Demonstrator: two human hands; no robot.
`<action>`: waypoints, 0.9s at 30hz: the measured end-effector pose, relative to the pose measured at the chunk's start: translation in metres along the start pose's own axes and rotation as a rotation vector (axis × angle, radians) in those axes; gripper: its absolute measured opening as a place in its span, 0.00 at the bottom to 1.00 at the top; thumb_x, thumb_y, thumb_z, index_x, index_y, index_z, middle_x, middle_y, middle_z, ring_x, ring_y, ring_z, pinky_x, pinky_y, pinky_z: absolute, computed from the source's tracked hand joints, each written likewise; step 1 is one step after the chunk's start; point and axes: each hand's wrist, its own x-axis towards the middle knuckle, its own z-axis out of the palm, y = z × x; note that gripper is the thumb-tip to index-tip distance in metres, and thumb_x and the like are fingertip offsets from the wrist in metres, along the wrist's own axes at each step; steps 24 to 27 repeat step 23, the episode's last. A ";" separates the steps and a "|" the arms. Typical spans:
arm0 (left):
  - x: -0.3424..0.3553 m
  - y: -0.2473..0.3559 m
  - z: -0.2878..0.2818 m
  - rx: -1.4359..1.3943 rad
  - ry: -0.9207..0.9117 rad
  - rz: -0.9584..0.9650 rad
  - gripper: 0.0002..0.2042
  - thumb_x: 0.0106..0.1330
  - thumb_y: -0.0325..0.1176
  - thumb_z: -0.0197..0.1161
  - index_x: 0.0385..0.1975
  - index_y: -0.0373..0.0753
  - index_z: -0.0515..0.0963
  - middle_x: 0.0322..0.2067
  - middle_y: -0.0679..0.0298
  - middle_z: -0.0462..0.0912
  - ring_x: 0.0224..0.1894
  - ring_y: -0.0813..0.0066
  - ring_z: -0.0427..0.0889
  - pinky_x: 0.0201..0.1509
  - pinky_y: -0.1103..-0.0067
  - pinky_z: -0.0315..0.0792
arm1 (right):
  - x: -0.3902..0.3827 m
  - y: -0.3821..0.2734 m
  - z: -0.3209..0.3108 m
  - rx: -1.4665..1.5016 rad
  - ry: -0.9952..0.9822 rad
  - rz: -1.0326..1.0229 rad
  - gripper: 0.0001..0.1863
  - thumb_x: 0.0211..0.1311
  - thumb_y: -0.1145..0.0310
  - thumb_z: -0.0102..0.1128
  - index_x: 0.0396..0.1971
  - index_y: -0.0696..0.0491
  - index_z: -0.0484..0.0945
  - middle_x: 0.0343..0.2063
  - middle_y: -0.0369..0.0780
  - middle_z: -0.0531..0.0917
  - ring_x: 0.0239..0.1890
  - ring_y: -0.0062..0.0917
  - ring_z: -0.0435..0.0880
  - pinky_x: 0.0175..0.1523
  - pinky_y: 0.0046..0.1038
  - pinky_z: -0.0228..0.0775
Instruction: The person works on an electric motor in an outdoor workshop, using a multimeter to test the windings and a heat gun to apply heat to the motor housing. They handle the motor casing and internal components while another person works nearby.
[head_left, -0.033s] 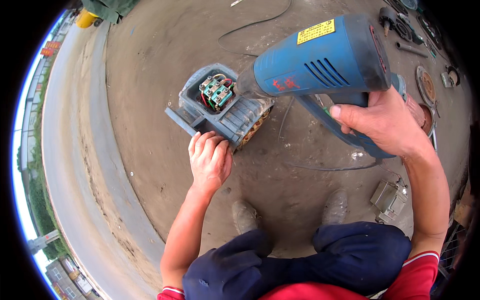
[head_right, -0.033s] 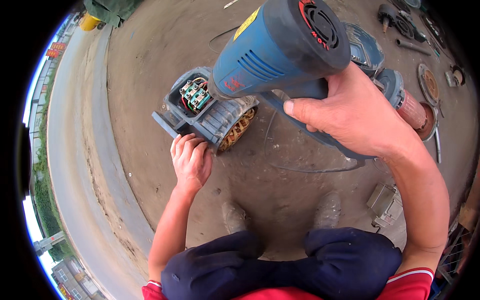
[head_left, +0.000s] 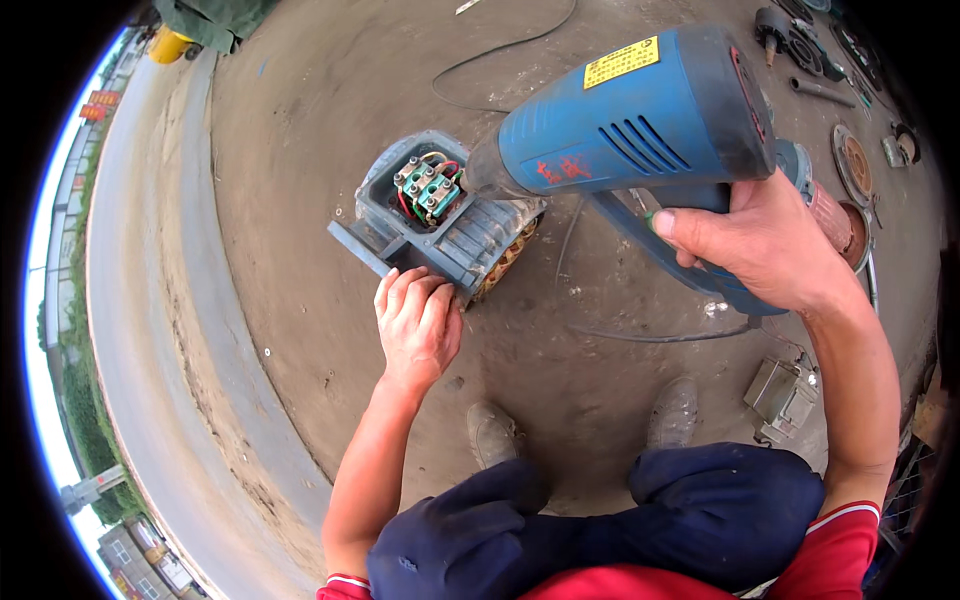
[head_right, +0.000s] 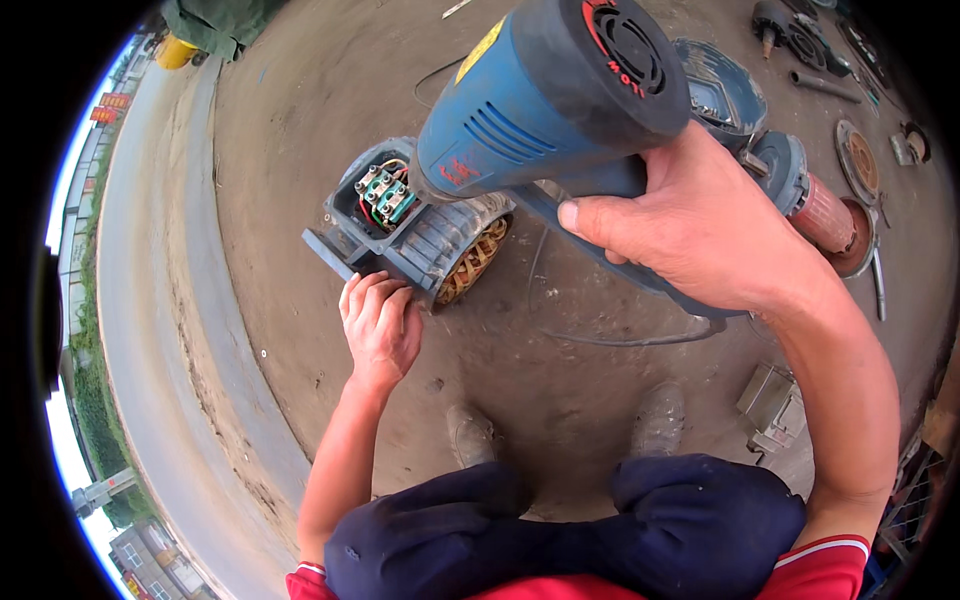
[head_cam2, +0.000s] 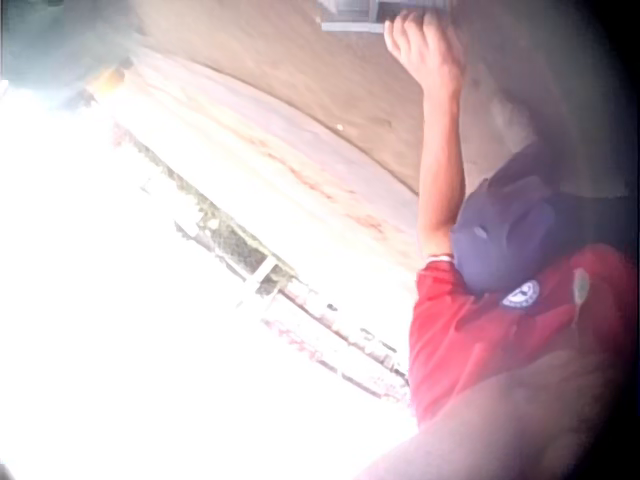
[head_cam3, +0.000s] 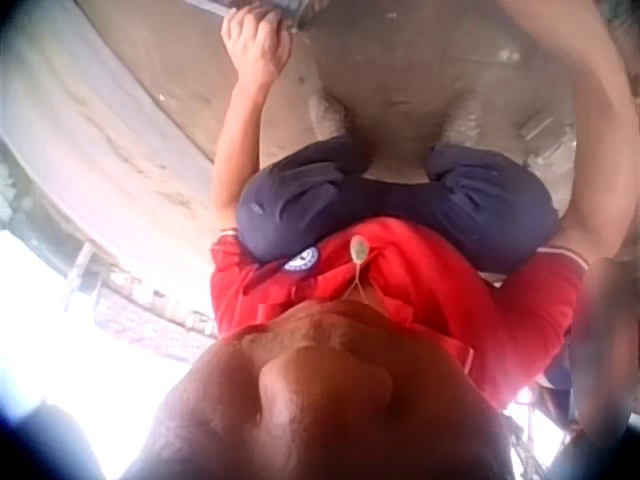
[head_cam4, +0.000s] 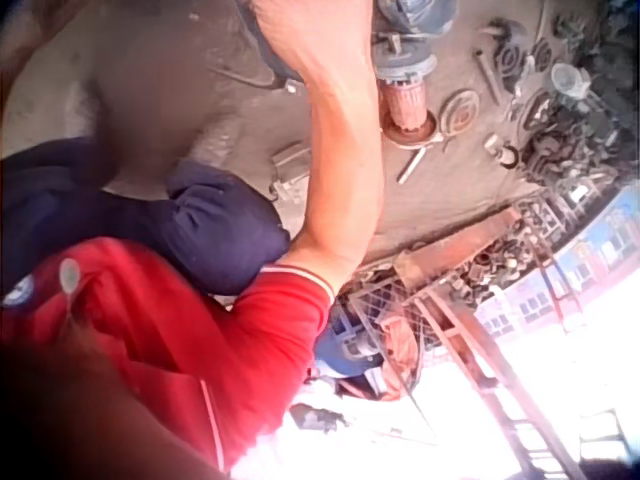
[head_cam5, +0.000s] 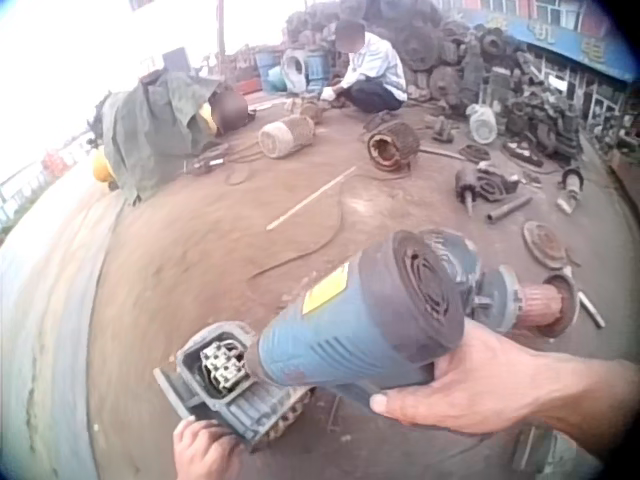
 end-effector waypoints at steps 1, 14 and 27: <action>0.002 0.000 -0.002 -0.007 -0.015 -0.001 0.14 0.50 0.23 0.69 0.38 0.40 0.79 0.41 0.63 0.81 0.51 0.61 0.79 0.66 0.59 0.64 | 0.002 0.006 -0.001 0.038 -0.006 -0.017 0.23 0.58 0.70 0.64 0.55 0.58 0.75 0.36 0.34 0.79 0.26 0.15 0.72 0.32 0.23 0.69; 0.175 -0.052 -0.025 -0.063 -0.432 -0.171 0.13 0.63 0.26 0.52 0.43 0.34 0.82 0.50 0.56 0.80 0.55 0.54 0.74 0.61 0.67 0.69 | 0.023 0.045 -0.032 0.145 -0.002 -0.071 0.27 0.60 0.70 0.69 0.57 0.59 0.72 0.37 0.37 0.82 0.29 0.17 0.77 0.35 0.25 0.75; 0.204 -0.063 -0.014 -0.192 -0.802 -0.220 0.18 0.64 0.33 0.47 0.43 0.31 0.82 0.60 0.52 0.72 0.62 0.57 0.70 0.68 0.69 0.62 | 0.012 0.085 -0.051 0.188 0.086 -0.127 0.23 0.60 0.72 0.68 0.54 0.60 0.75 0.29 0.36 0.80 0.28 0.17 0.76 0.34 0.23 0.72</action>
